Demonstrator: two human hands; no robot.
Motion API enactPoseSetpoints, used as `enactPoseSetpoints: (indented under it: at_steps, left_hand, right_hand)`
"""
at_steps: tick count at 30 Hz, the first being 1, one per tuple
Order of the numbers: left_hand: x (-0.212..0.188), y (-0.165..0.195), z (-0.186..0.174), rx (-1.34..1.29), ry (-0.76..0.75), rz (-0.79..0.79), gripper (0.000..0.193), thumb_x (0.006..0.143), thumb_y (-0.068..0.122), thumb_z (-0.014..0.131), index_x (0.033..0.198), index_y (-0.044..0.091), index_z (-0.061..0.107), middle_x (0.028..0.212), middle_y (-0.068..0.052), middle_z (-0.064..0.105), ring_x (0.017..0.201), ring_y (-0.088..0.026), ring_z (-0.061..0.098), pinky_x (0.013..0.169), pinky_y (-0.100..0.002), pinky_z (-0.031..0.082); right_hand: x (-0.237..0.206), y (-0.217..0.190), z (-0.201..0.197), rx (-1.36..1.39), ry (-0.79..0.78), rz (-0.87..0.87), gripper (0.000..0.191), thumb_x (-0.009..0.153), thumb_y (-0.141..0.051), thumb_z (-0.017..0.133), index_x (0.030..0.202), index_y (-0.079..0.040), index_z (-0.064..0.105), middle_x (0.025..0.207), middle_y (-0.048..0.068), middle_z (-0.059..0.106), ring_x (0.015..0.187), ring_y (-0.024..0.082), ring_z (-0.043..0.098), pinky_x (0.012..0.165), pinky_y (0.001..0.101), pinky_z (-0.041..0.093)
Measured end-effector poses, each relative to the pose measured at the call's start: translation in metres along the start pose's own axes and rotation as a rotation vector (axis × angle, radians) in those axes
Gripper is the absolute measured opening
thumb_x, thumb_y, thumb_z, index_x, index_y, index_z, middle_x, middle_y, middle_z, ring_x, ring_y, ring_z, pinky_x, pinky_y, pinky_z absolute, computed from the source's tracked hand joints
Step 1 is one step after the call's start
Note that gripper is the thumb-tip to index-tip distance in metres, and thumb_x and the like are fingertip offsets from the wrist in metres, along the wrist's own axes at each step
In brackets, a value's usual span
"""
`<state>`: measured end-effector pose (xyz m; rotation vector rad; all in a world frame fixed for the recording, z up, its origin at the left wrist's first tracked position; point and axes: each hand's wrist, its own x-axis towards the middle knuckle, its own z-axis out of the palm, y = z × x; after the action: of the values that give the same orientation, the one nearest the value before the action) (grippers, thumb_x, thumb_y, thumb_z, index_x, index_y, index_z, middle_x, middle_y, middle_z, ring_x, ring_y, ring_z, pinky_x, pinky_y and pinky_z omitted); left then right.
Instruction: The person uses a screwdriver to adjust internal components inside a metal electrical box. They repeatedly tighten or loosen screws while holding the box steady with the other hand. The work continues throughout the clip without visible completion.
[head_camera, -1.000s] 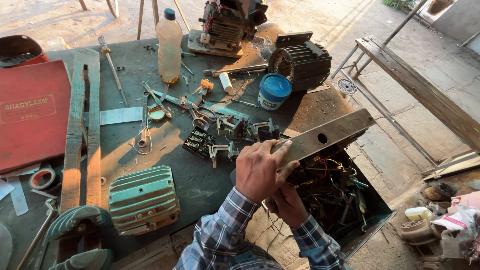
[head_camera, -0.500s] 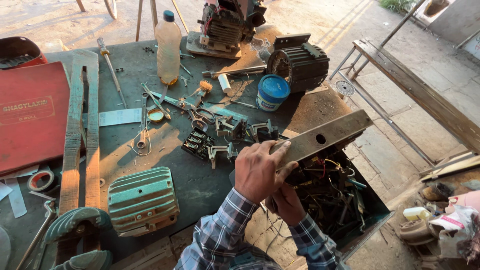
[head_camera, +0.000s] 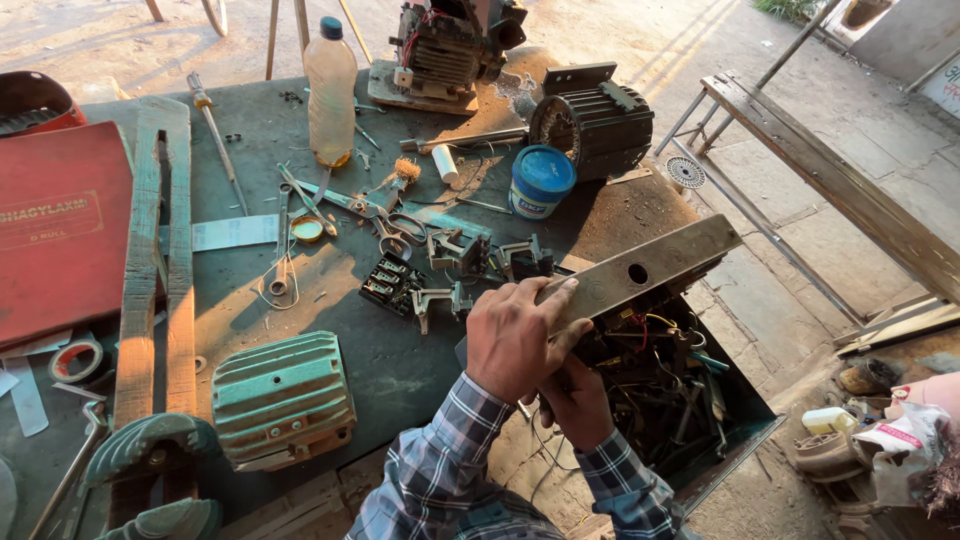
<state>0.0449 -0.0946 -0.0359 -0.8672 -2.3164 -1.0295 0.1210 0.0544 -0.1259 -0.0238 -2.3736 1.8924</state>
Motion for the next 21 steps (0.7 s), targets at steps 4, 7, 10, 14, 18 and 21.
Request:
enactPoseSetpoints:
  at_steps: [4,7,10,14,18,21]
  left_hand:
    - [0.001,0.000,-0.001,0.000,0.010,0.004,0.053,0.087,0.050,0.075,0.127,0.015,0.075,0.116,-0.009,0.074,0.093,-0.025,0.070,0.083,-0.041,0.052]
    - [0.001,0.000,-0.002,0.000,0.013,0.002,0.053,0.087,0.050,0.074,0.127,0.015,0.074,0.116,-0.009,0.074,0.093,-0.025,0.070,0.083,-0.041,0.052]
    - [0.001,0.001,-0.003,-0.001,0.012,0.003,0.054,0.087,0.050,0.074,0.127,0.014,0.074,0.116,-0.009,0.074,0.093,-0.026,0.070,0.082,-0.041,0.052]
    - [0.001,0.002,-0.004,-0.007,0.024,0.009,0.054,0.088,0.050,0.074,0.128,0.014,0.074,0.117,-0.009,0.074,0.094,-0.025,0.070,0.083,-0.041,0.052]
    - [0.002,0.001,-0.005,-0.012,0.021,0.006,0.053,0.089,0.049,0.073,0.128,0.014,0.074,0.117,-0.009,0.074,0.095,-0.026,0.070,0.083,-0.041,0.052]
    - [0.002,0.001,-0.004,-0.004,0.006,-0.004,0.054,0.088,0.051,0.073,0.127,0.014,0.074,0.115,-0.009,0.074,0.093,-0.025,0.070,0.082,-0.041,0.053]
  right_hand:
    - [-0.002,-0.012,-0.003,-0.245,-0.008,-0.049,0.022,0.097,-0.018,0.063,0.116,-0.007,0.065,0.067,0.004,0.075,0.045,0.011,0.065,0.041,0.0265,0.052]
    - [-0.007,-0.021,-0.007,-0.850,0.025,-0.261,0.028,0.090,-0.033,0.075,0.105,-0.010,0.068,0.067,0.005,0.075,0.053,0.022,0.072,0.048,0.0355,0.055]
    - [-0.007,-0.027,-0.003,-1.053,0.038,-0.213,0.033,0.086,-0.042,0.074,0.100,-0.012,0.070,0.070,0.008,0.074,0.053,0.028,0.071,0.047,0.0427,0.056]
    - [0.005,-0.033,0.005,-1.148,-0.029,-0.116,0.035,0.086,-0.047,0.073,0.092,-0.013,0.070,0.067,0.007,0.073,0.055,0.029,0.070,0.051,0.0435,0.056]
    - [0.000,-0.039,0.000,-1.055,-0.048,-0.157,0.040,0.087,-0.048,0.071,0.100,-0.011,0.067,0.065,0.004,0.073,0.052,0.027,0.070,0.048,0.0417,0.055]
    - [-0.010,-0.038,-0.005,-1.058,-0.089,-0.078,0.051,0.086,-0.050,0.071,0.115,-0.010,0.064,0.070,0.005,0.072,0.048,0.026,0.070,0.044,0.0414,0.055]
